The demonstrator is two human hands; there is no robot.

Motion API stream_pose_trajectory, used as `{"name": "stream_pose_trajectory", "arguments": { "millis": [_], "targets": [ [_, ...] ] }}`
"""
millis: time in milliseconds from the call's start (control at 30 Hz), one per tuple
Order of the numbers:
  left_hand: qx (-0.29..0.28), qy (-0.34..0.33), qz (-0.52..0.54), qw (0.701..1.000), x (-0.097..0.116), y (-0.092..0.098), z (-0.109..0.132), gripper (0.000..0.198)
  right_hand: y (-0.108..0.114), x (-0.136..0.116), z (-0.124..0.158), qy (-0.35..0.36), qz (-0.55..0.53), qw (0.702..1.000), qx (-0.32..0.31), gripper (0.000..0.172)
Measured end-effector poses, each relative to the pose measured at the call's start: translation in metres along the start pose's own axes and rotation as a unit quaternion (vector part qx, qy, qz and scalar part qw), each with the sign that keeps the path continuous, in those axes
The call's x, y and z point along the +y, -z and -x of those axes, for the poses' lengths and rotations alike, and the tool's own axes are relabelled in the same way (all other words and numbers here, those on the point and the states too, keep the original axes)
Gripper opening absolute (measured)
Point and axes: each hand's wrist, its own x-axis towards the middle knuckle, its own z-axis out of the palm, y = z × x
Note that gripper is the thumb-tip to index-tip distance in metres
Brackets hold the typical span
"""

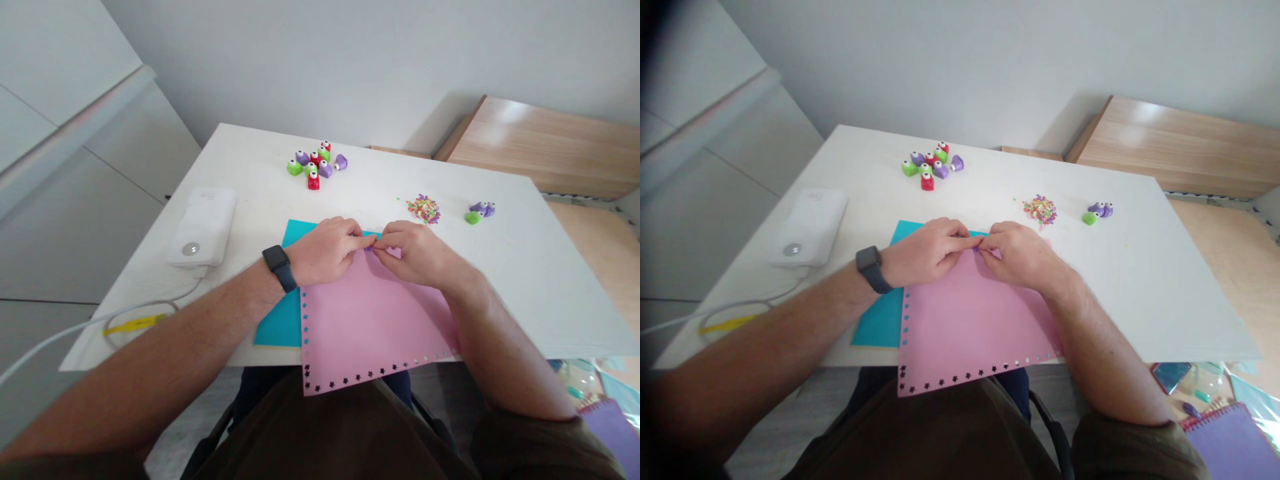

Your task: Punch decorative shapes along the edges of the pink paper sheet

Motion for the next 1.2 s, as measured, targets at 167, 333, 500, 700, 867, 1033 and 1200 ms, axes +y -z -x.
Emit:
{"name": "stream_pose_trajectory", "arguments": {
  "millis": [167,333,500,700,867,1033,1200],
  "targets": [
    [-0.017,0.014,-0.013,1.0,-0.002,-0.0005,0.0009,0.049,-0.0017,0.0013,-0.0005,-0.004,0.007,1.0,-0.004,0.024],
    [-0.031,0.02,-0.016,0.999,-0.0032,-0.0005,0.0022,0.054,-0.003,0.0021,-0.0016,-0.007,0.011,1.0,-0.011,0.024],
    [-0.033,0.025,-0.024,0.999,-0.002,-0.0004,0.0022,0.053,-0.0044,0.0036,-0.0019,-0.009,0.007,1.0,-0.012,0.024],
    [-0.026,0.022,-0.021,0.999,-0.0025,-0.0034,0.0025,0.054,-0.0071,0.0048,-0.0013,-0.023,-0.008,1.0,-0.005,0.021],
    [-0.009,0.027,-0.006,1.0,0.0001,-0.0027,0.0018,0.049,-0.0039,0.0019,-0.0012,-0.021,-0.012,1.0,0.008,0.02],
    [-0.001,0.034,0.009,0.999,0.0008,0.0006,0.0021,0.048,0.001,0.0025,-0.0009,-0.008,-0.029,0.999,0.03,0.016],
    [0.006,0.063,-0.001,0.998,-0.0013,0.0021,0.003,0.05,-0.0004,0.0042,0.0,0.001,-0.033,0.998,0.048,0.013]
  ]
}}
